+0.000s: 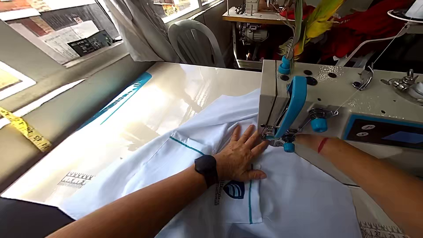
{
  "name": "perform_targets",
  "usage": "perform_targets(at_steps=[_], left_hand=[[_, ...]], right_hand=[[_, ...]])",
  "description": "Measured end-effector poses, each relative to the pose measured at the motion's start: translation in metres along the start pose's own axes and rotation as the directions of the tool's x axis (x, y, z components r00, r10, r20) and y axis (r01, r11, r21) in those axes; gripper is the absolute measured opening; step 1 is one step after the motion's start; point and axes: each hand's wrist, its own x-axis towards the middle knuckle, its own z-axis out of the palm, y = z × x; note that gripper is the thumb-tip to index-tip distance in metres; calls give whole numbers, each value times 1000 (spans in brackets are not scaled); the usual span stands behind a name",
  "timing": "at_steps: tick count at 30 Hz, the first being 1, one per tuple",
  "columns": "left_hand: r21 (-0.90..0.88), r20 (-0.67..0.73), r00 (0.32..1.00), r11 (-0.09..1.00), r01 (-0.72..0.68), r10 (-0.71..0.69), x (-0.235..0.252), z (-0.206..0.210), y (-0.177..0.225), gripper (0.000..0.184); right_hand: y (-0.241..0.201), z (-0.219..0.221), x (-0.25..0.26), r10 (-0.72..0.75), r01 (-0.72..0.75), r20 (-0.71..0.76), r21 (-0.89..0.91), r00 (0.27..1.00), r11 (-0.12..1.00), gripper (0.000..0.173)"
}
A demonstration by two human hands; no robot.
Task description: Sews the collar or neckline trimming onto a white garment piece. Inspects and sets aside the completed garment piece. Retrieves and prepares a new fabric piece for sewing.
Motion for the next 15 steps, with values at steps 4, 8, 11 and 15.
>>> perform_targets(at_steps=[4,8,11,15], left_hand=[[-47,116,855,863,-503,505,21,-24,-83,84],[-84,249,705,740,-668,664,56,-63,-104,85],[-46,248,770,801,-597,588,47,-74,-81,77],[14,-103,993,998,-62,63,-18,-24,-2,88]], right_hand=[[-64,-5,-53,181,-38,324,-403,929,915,33],[-108,-4,-88,278,-50,477,-437,834,898,54],[-76,-13,-91,92,-34,186,-293,978,956,58],[-16,45,-67,-558,412,-376,-401,740,818,57]])
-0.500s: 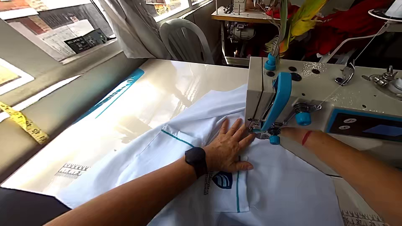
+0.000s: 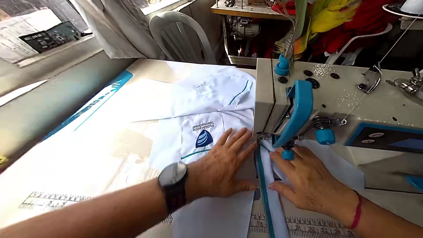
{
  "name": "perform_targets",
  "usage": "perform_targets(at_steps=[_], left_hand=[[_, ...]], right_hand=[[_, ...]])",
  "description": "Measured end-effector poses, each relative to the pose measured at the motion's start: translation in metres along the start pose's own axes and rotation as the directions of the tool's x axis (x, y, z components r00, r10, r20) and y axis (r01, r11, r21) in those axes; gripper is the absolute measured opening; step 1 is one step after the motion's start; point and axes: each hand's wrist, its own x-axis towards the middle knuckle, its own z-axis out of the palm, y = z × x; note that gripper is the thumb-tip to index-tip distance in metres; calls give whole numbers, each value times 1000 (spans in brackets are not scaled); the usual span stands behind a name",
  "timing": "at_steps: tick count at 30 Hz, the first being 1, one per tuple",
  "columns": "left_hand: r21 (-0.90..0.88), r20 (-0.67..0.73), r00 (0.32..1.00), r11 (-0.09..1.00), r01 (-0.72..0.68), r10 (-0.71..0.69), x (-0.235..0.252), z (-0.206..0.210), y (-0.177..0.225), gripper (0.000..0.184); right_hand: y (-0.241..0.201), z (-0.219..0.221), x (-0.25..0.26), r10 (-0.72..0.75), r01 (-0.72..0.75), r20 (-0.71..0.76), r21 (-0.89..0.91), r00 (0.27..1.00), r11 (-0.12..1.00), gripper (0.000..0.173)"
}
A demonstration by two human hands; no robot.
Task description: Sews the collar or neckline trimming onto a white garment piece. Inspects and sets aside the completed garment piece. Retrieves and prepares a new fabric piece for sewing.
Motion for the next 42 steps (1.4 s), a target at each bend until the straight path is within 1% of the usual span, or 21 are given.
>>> perform_targets(at_steps=[1,2,3,4,6,8,9,11,12,13,16,21,23,25,27,29,35,37,39,41,42], left_hand=[[37,-55,990,990,133,-131,-14,13,21,98],[90,-89,975,973,212,-204,-26,24,35,106],[146,-106,970,961,233,-219,-36,30,39,111],[181,-109,975,960,212,-195,-43,31,36,113],[155,-64,993,981,113,-104,-52,26,21,110],[54,-54,997,996,66,-63,-50,19,11,98],[-7,-99,992,997,81,-82,-45,16,11,83],[-103,-237,950,978,181,-201,-25,13,22,44],[-132,-264,922,958,256,-283,-13,11,32,31],[-157,-242,897,928,339,-369,-1,10,43,26],[-133,-73,815,816,563,-575,24,8,66,31],[12,-31,740,740,672,-672,42,11,73,23],[22,-33,753,752,658,-658,42,10,72,18],[18,-90,788,790,612,-609,37,12,68,13],[-8,-124,819,826,563,-560,33,11,65,21],[-9,-208,846,866,500,-491,31,14,62,29],[-57,-178,893,911,409,-412,32,16,52,31],[-13,-221,930,954,300,-295,29,18,38,34],[33,-244,963,992,122,-111,24,21,15,33],[45,-231,972,999,-28,38,15,24,-5,35],[24,-228,971,997,-68,72,10,27,-11,37]], right_hand=[[0,9,-8,-64,60,55,72,996,996,61],[-2,16,-16,-113,97,117,137,987,986,66],[-7,20,-24,-142,113,145,187,979,976,72],[-13,22,-32,-154,120,150,211,977,970,78],[-25,18,-44,-179,140,147,241,973,960,85],[-27,6,-42,-224,174,137,304,965,937,80],[-23,3,-36,-235,195,94,317,967,928,72],[-9,2,-17,-200,193,-1,272,980,943,60],[-2,5,-8,-179,182,-35,216,983,959,57],[4,12,-1,-165,173,-61,170,984,970,56],[9,32,2,-127,138,-91,128,988,982,50],[1,41,0,-15,36,-149,138,989,990,41],[0,43,0,11,0,-108,101,994,995,44],[-1,44,0,24,-21,-42,80,999,997,53],[-2,45,-2,18,-16,-25,86,1000,996,54],[-3,46,-4,15,-11,-44,93,999,996,52],[-6,47,-5,17,-13,-43,95,999,995,51],[-6,46,-4,30,-27,-27,106,999,994,51],[-6,46,-3,50,-48,-13,120,999,992,52],[-7,46,-3,70,-68,-5,146,998,987,53],[-7,46,-3,71,-71,2,152,997,986,54]])
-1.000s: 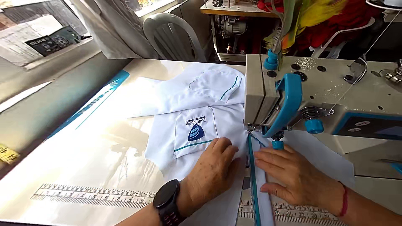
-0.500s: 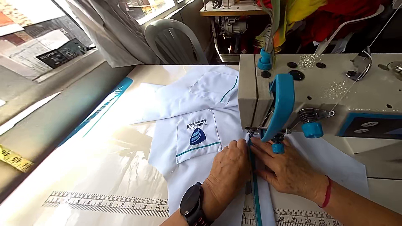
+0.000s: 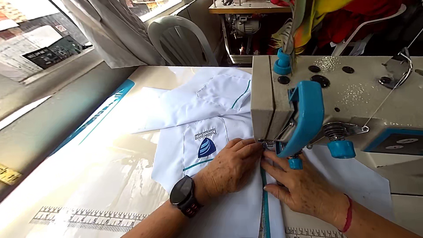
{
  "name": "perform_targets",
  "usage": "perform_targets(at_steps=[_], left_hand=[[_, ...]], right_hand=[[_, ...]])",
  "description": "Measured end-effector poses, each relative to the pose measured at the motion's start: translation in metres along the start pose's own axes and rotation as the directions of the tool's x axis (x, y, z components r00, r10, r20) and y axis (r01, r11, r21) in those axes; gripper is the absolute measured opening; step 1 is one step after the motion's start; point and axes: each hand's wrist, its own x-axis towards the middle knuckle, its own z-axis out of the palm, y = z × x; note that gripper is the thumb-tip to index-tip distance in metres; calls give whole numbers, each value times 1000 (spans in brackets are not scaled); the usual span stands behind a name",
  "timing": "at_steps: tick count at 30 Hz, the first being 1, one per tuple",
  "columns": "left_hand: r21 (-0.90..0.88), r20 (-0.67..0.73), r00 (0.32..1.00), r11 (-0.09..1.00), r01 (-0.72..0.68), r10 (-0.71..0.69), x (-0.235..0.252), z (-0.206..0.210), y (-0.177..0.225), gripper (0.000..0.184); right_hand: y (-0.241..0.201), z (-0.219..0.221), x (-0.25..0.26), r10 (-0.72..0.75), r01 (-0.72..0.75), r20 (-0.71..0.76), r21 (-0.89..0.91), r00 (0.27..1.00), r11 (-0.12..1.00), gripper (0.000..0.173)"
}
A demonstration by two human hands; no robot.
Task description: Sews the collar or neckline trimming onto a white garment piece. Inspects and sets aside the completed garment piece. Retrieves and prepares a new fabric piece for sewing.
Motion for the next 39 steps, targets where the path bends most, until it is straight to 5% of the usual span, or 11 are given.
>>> perform_targets(at_steps=[14,23,39], left_hand=[[-121,-36,977,971,205,-211,3,8,15,34],[48,-14,989,987,151,-151,-2,8,18,37],[6,16,971,971,239,-239,-6,6,33,42]], right_hand=[[0,-5,-6,-12,12,3,28,1000,1000,50],[1,-4,-6,-25,24,7,36,1000,999,50],[-5,-4,-8,-17,17,-17,-22,1000,1000,49]])
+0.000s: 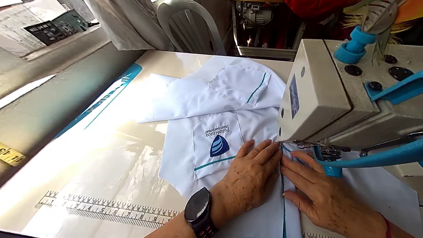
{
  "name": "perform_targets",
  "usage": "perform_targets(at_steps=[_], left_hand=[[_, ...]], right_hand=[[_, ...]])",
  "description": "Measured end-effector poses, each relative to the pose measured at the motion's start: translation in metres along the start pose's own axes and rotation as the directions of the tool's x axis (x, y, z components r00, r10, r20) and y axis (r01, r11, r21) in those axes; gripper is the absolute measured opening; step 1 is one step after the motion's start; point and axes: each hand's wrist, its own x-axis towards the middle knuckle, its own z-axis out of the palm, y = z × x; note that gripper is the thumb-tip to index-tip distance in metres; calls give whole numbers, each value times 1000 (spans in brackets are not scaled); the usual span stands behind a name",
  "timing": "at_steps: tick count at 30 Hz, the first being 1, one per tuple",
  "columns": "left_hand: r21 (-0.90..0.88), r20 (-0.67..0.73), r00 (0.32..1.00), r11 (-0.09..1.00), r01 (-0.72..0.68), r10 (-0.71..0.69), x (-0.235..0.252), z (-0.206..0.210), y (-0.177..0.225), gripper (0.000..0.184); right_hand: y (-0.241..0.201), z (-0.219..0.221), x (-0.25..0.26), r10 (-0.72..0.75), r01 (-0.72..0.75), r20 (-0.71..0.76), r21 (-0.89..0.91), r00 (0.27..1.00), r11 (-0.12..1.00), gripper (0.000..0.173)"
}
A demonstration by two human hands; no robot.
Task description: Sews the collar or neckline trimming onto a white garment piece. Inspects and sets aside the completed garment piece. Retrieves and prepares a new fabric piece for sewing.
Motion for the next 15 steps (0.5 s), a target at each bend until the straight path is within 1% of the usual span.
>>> perform_targets(at_steps=[8,11,15], left_hand=[[2,-15,1000,1000,-2,2,3,3,-1,41],[8,-33,999,1000,-24,24,4,6,-3,40],[65,-47,997,997,-52,55,-5,3,5,38]], right_hand=[[2,-2,2,16,-16,0,-10,1000,1000,48],[3,-1,4,13,-13,-14,-22,1000,1000,46],[-8,-6,-2,-64,65,9,-42,998,997,48]])
